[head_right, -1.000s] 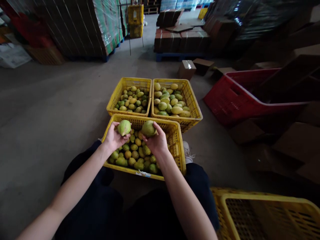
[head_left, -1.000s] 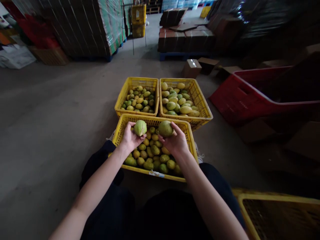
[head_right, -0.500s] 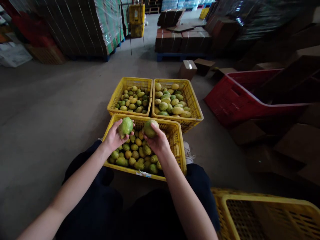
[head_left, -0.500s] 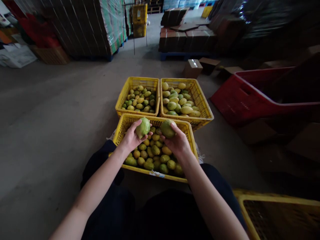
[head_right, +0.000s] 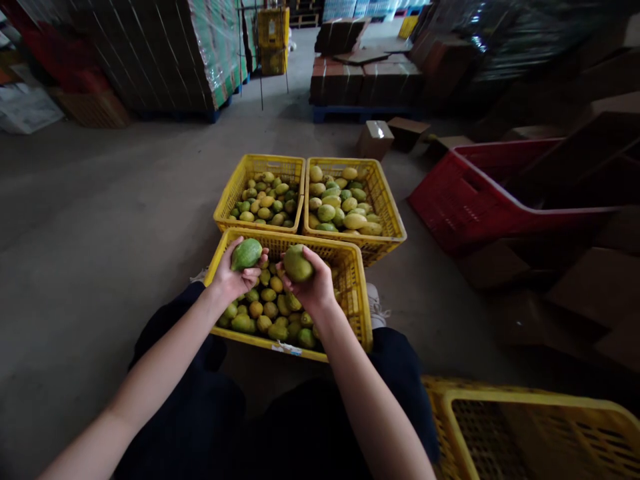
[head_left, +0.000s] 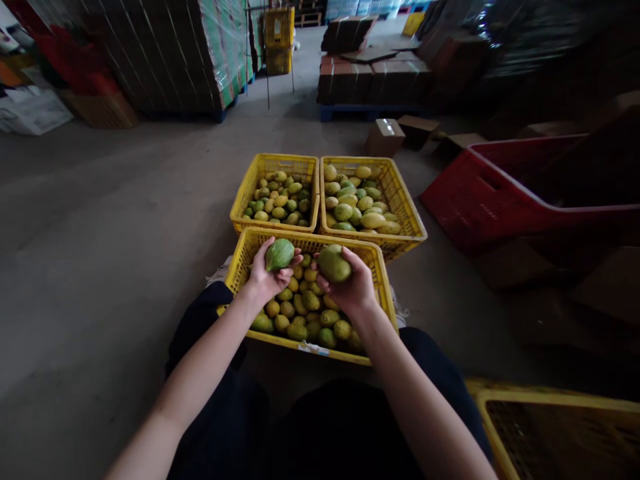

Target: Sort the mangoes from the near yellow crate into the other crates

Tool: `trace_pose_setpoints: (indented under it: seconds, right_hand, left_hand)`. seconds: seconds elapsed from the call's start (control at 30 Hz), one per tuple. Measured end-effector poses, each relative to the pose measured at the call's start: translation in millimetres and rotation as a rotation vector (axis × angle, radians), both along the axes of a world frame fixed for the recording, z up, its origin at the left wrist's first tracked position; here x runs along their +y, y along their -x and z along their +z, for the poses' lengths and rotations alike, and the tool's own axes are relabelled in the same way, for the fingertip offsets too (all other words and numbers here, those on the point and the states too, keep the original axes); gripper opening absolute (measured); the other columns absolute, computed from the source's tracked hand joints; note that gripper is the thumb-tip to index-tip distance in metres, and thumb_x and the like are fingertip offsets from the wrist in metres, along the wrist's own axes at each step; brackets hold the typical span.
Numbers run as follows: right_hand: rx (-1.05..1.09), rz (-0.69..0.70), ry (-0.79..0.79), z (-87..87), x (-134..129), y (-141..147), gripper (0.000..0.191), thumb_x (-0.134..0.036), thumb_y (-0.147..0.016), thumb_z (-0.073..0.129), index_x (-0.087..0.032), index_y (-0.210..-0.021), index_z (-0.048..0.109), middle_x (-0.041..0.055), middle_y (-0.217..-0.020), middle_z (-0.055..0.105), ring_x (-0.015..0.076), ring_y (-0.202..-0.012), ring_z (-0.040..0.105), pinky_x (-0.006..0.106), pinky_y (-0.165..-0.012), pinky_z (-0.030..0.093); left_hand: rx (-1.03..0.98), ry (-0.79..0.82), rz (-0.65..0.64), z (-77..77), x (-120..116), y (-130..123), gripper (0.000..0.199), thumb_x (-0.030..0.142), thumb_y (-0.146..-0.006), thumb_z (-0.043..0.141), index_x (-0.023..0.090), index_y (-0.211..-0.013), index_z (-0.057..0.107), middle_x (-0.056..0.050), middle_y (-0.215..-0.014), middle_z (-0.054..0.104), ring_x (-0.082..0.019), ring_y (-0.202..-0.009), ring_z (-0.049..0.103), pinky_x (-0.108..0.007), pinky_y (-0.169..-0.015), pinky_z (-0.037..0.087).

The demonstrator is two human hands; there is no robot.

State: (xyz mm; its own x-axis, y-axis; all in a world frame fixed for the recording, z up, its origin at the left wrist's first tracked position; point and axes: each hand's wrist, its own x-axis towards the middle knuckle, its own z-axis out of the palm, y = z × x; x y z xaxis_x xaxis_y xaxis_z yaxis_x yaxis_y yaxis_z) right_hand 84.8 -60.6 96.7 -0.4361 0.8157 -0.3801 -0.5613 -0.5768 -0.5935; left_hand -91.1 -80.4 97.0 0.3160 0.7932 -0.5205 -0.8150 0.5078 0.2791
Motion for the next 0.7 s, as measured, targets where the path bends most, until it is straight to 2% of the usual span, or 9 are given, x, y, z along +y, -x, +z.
trace_pose_setpoints:
  seconds: [0.1, 0.23, 0.33, 0.4, 0.47, 0.53, 0.6, 0.7]
  right_hand:
    - [-0.002, 0.002, 0.133, 0.3, 2, 0, 0.040, -0.049, -0.080, 0.047, -0.014, -0.073, 0.065, 0.0101, -0.060, 0.067, 0.0146, -0.043, 0.052, 0.024, -0.034, 0.039]
    - [0.003, 0.001, 0.231, 0.9, 3, 0, 0.048, -0.054, -0.083, 0.040, -0.014, -0.072, 0.063, 0.0114, -0.059, 0.066, 0.0132, -0.038, 0.047, 0.023, -0.031, 0.033]
    - [-0.016, 0.027, 0.232, 0.7, 4, 0, 0.045, -0.053, -0.081, 0.042, -0.014, -0.071, 0.062, 0.0115, -0.058, 0.066, 0.0125, -0.037, 0.044, 0.024, -0.031, 0.033]
    - [-0.052, -0.015, 0.194, 0.5, 4, 1, 0.034, -0.047, -0.076, 0.051, -0.016, -0.070, 0.062, 0.0093, -0.059, 0.066, 0.0139, -0.042, 0.049, 0.023, -0.033, 0.034]
    - [-0.115, -0.095, 0.126, 0.5, 4, 2, 0.022, -0.040, -0.068, 0.061, -0.017, -0.069, 0.061, 0.0053, -0.060, 0.065, 0.0157, -0.049, 0.055, 0.022, -0.035, 0.035]
    - [-0.219, -0.152, 0.008, 0.6, 2, 1, 0.022, -0.036, -0.061, 0.069, -0.018, -0.071, 0.061, 0.0018, -0.062, 0.064, 0.0165, -0.055, 0.057, 0.022, -0.038, 0.037]
    - [-0.400, -0.176, -0.199, 0.6, 0, 0, 0.029, -0.036, -0.057, 0.076, -0.018, -0.076, 0.063, 0.0005, -0.068, 0.064, 0.0168, -0.062, 0.058, 0.024, -0.047, 0.043]
    - [-0.761, -0.247, -0.535, 0.0, -3, -4, 0.042, -0.041, -0.055, 0.082, -0.019, -0.085, 0.063, 0.0007, -0.079, 0.065, 0.0185, -0.073, 0.058, 0.030, -0.067, 0.049]
  left_hand:
    - [-0.038, 0.050, 0.003, -5.5, 1, -4, 0.054, 0.054, -0.092, 0.037, 0.008, -0.097, 0.065, -0.011, -0.071, 0.068, -0.005, -0.035, 0.042, -0.015, -0.030, 0.031]
    - [-0.052, 0.098, -0.010, -7.5, 0, -7, 0.053, 0.052, -0.093, 0.035, 0.008, -0.092, 0.064, -0.010, -0.072, 0.067, -0.004, -0.036, 0.041, -0.015, -0.030, 0.031]
    - [0.023, -0.029, -0.026, -6.4, 0, -8, 0.046, 0.050, -0.092, 0.043, 0.010, -0.093, 0.064, -0.008, -0.072, 0.066, -0.005, -0.039, 0.044, -0.016, -0.032, 0.033]
    - [0.158, -0.185, -0.025, -5.7, 0, -9, 0.041, 0.050, -0.087, 0.055, 0.011, -0.098, 0.064, -0.008, -0.078, 0.068, -0.008, -0.047, 0.051, -0.017, -0.039, 0.040]
    - [0.331, -0.354, -0.009, -5.2, 0, -11, 0.044, 0.048, -0.078, 0.068, 0.014, -0.106, 0.062, -0.008, -0.089, 0.069, -0.013, -0.064, 0.061, -0.021, -0.054, 0.049]
    - [0.507, -0.501, 0.016, -5.2, -2, -12, 0.052, 0.043, -0.072, 0.077, 0.018, -0.114, 0.059, -0.007, -0.100, 0.068, -0.017, -0.085, 0.064, -0.026, -0.073, 0.053]
    - [0.669, -0.619, 0.045, -5.9, -4, -12, 0.054, 0.037, -0.070, 0.080, 0.021, -0.116, 0.057, -0.005, -0.106, 0.067, -0.020, -0.100, 0.062, -0.030, -0.088, 0.049]
    - [0.845, -0.748, 0.086, -7.3, -7, -10, 0.050, 0.030, -0.069, 0.081, 0.023, -0.113, 0.058, -0.004, -0.112, 0.065, -0.020, -0.107, 0.060, -0.030, -0.097, 0.044]
